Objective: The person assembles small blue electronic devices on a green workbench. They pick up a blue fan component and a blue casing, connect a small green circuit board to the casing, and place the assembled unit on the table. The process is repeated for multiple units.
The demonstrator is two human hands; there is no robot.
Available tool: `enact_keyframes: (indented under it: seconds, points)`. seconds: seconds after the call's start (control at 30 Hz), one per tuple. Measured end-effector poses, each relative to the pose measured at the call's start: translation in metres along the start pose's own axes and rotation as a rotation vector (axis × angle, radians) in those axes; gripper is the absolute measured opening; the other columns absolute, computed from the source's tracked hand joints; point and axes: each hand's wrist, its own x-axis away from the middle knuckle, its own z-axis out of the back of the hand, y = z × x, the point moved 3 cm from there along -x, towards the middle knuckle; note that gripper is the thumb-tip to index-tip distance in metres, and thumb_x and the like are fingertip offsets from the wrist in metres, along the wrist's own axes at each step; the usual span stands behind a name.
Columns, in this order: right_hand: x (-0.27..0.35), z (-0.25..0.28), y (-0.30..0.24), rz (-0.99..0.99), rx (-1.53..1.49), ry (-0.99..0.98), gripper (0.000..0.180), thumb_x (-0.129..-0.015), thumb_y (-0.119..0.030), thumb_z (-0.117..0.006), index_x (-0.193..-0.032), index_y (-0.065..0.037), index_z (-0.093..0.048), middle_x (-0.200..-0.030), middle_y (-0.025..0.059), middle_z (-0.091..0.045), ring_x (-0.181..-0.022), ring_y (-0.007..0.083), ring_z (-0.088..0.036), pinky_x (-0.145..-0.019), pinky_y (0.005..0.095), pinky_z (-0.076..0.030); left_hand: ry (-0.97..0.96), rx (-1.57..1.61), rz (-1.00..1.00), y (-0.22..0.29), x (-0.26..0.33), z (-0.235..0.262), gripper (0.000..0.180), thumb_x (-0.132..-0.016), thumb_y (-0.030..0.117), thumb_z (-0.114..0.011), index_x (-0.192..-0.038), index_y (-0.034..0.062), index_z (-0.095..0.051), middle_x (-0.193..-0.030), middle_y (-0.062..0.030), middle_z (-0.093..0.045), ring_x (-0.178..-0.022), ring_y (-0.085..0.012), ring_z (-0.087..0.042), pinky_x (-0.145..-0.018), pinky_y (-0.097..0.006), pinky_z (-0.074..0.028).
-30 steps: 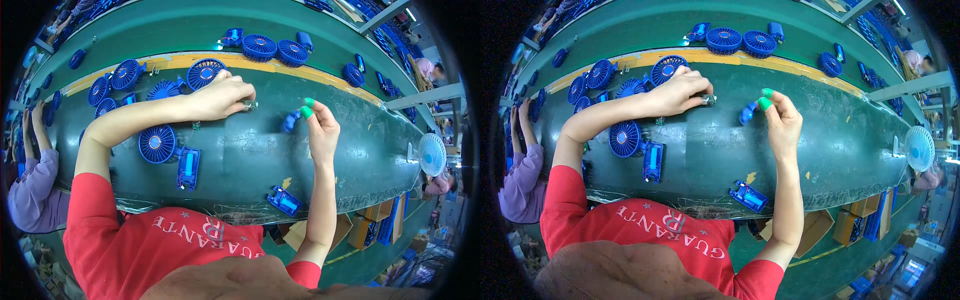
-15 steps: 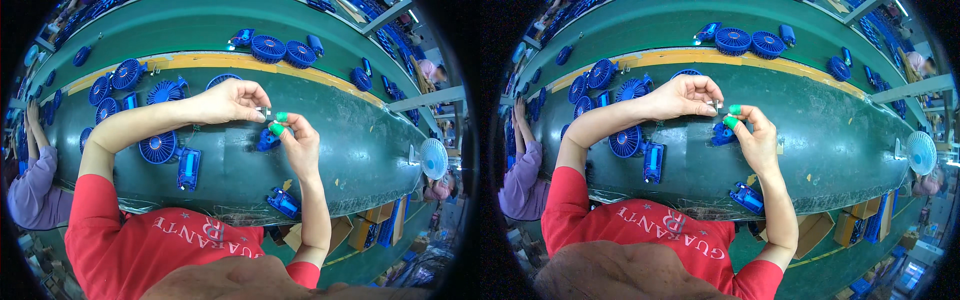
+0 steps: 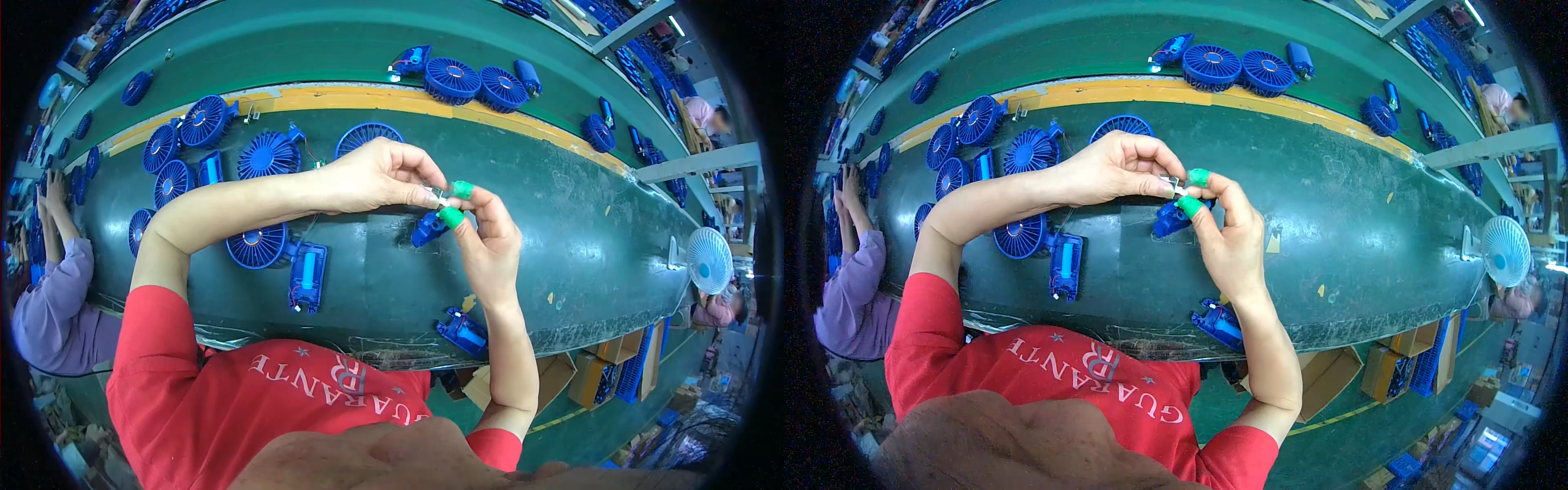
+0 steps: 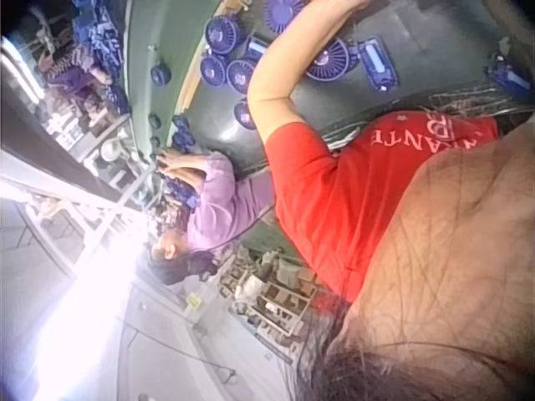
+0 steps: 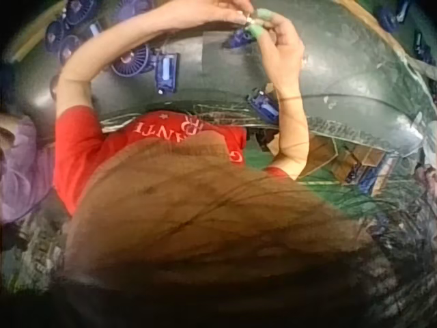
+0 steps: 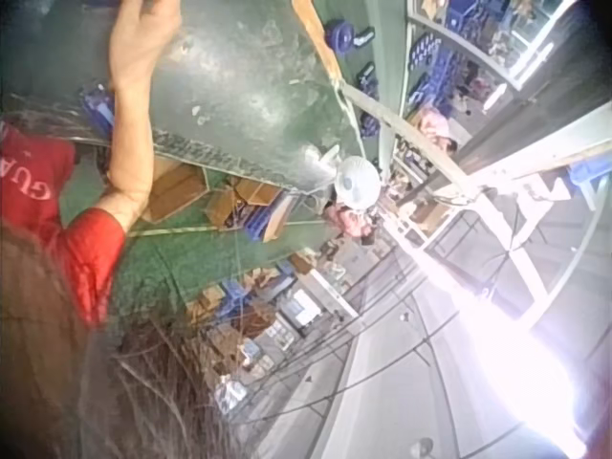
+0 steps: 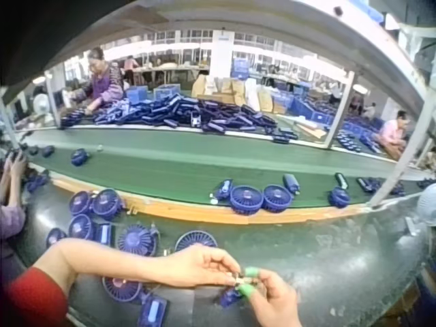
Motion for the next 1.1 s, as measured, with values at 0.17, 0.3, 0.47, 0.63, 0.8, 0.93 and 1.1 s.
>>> enact_keyframes:
  seconds: [0.17, 0.3, 0.47, 0.63, 0.8, 0.93, 1.1]
  points:
    - [0.001, 0.004, -0.01, 0.022, 0.244, -0.066, 0.018, -0.085, -0.003, -0.066, -0.103, 0.0, -0.063, -0.093, 0.0103, -0.068, -0.078, 0.0154, -0.064, -0.07, 0.0282, -0.051, -0.01, -0.03, -0.041, 0.001, 0.002, -0.001, 0.024, -0.09, 0.007, -0.066, -0.111, -0.0019, -0.06, -0.103, -0.0054, -0.065, -0.095, -0.0086, -0.061, -0.086, -0.023, -0.05]
    - [0.006, 0.005, -0.007, -0.036, 0.139, -0.074, 0.017, -0.088, -0.005, -0.064, -0.105, 0.0, -0.062, -0.089, 0.0066, -0.067, -0.076, 0.0118, -0.061, -0.068, 0.0263, -0.049, -0.004, -0.019, -0.039, 0.003, 0.006, -0.005, 0.024, -0.089, 0.006, -0.066, -0.111, -0.0016, -0.06, -0.102, -0.0054, -0.065, -0.095, -0.0087, -0.061, -0.086, -0.023, -0.05]
    - [0.011, 0.004, -0.009, -0.108, -0.055, -0.091, 0.019, -0.094, -0.014, -0.061, -0.107, 0.0, -0.062, -0.084, -0.0007, -0.062, -0.073, 0.0052, -0.053, -0.063, 0.0217, -0.045, 0.005, -0.016, -0.043, 0.006, 0.014, -0.01, 0.023, -0.089, 0.005, -0.066, -0.11, -0.0013, -0.06, -0.102, -0.0051, -0.065, -0.096, -0.0092, -0.061, -0.087, -0.023, -0.049]
    - [0.019, 0.0, -0.012, -0.178, -0.209, -0.12, 0.022, -0.095, -0.021, -0.061, -0.106, -0.001, -0.063, -0.081, -0.0037, -0.059, -0.07, 0.0028, -0.049, -0.061, 0.019, -0.041, 0.006, 0.004, -0.057, 0.009, 0.02, -0.018, 0.023, -0.088, 0.004, -0.066, -0.11, -0.0016, -0.061, -0.103, -0.0051, -0.065, -0.097, -0.01, -0.061, -0.088, -0.024, -0.049]
    - [0.022, 0.001, -0.002, -0.091, -0.192, -0.11, 0.023, -0.095, -0.023, -0.061, -0.097, -0.001, -0.064, -0.082, -0.0042, -0.058, -0.071, 0.0031, -0.047, -0.062, 0.0184, -0.039, -0.012, 0.023, -0.088, 0.01, 0.027, -0.023, 0.022, -0.088, 0.003, -0.066, -0.109, -0.0018, -0.061, -0.103, -0.0056, -0.065, -0.098, -0.0106, -0.061, -0.089, -0.025, -0.049]
    - [0.029, -0.002, -0.008, -0.23, -0.298, -0.13, 0.024, -0.095, -0.023, -0.061, -0.091, 0.0, -0.064, -0.086, -0.0014, -0.057, -0.072, 0.0044, -0.047, -0.063, 0.0192, -0.038, -0.015, 0.025, -0.073, 0.013, 0.03, -0.029, 0.021, -0.088, 0.003, -0.066, -0.108, -0.0017, -0.061, -0.103, -0.0058, -0.065, -0.098, -0.0108, -0.062, -0.089, -0.025, -0.05]
    - [0.03, -0.003, -0.01, -0.105, -0.299, -0.128, 0.024, -0.095, -0.022, -0.061, -0.087, 0.001, -0.062, -0.086, 0.0013, -0.056, -0.073, 0.0061, -0.047, -0.064, 0.0201, -0.038, -0.031, 0.03, -0.064, 0.012, 0.03, -0.03, 0.021, -0.088, 0.003, -0.066, -0.108, -0.0014, -0.061, -0.103, -0.0058, -0.065, -0.097, -0.0111, -0.062, -0.089, -0.025, -0.05]
